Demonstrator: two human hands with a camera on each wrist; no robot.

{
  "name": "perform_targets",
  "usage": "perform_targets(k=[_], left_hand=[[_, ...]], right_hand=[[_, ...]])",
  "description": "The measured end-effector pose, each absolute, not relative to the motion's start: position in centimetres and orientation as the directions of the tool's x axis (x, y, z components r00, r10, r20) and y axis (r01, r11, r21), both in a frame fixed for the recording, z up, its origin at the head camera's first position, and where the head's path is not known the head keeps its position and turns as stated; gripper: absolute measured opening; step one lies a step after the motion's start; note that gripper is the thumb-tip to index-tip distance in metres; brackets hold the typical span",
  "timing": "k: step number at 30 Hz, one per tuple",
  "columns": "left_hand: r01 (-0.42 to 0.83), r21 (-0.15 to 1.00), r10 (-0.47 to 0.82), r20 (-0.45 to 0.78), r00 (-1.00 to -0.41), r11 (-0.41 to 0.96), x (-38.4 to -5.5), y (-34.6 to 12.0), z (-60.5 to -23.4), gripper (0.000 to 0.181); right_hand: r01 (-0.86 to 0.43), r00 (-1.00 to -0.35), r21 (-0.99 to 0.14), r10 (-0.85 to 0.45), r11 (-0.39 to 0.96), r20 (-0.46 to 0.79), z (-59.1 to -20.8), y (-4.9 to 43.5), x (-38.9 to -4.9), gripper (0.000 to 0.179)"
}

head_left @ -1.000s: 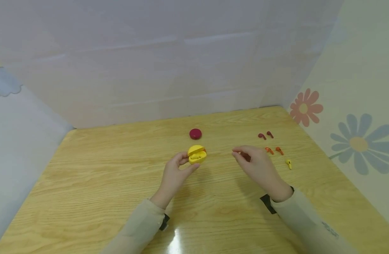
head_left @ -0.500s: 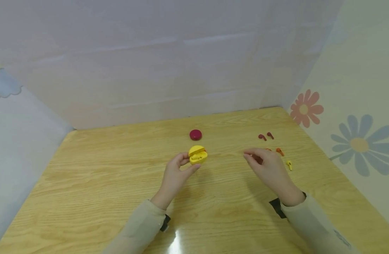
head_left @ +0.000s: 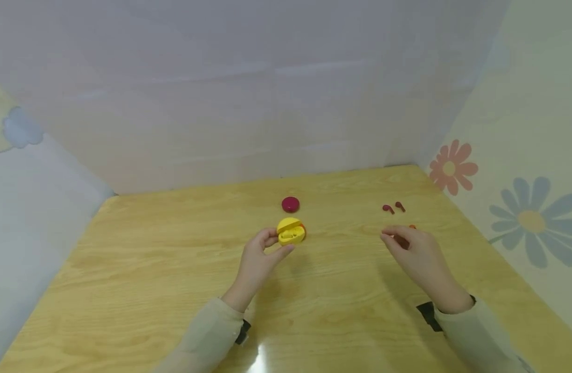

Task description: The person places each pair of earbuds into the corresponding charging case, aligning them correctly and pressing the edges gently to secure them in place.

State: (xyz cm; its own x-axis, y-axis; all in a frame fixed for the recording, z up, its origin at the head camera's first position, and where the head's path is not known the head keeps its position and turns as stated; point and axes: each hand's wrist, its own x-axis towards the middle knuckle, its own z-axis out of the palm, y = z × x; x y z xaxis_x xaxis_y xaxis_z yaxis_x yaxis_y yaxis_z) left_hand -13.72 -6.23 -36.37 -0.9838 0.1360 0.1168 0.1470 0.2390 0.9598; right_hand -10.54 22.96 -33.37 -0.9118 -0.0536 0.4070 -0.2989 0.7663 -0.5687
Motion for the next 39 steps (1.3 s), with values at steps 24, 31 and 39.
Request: perform_targets(k=[24,31,39], left_hand=[[0.119,0.960,0.110,0.093,-0.990,0.254,-14.2,-6.8,-36.4,0.039],[0.118,0.965,0.128,0.090,-0.988,0.236,-14.3,-6.8,-36.3,0.038],[0.135,0.962,0.134,0.105,-0.985,0.237,-14.3,-6.7,-36.5,0.037]], right_hand=[[-0.038,-0.984,-0.516,0.057,0.856,0.167,-34.2,28.0,-11.0,0.031],[-0.011,-0.993,-0.491,0.050,0.871,0.109,-34.6,29.3,-11.5,0.031],[0.052,-0.998,-0.458,0.063,0.888,0.009,-34.9,30.6,-12.1,0.034]])
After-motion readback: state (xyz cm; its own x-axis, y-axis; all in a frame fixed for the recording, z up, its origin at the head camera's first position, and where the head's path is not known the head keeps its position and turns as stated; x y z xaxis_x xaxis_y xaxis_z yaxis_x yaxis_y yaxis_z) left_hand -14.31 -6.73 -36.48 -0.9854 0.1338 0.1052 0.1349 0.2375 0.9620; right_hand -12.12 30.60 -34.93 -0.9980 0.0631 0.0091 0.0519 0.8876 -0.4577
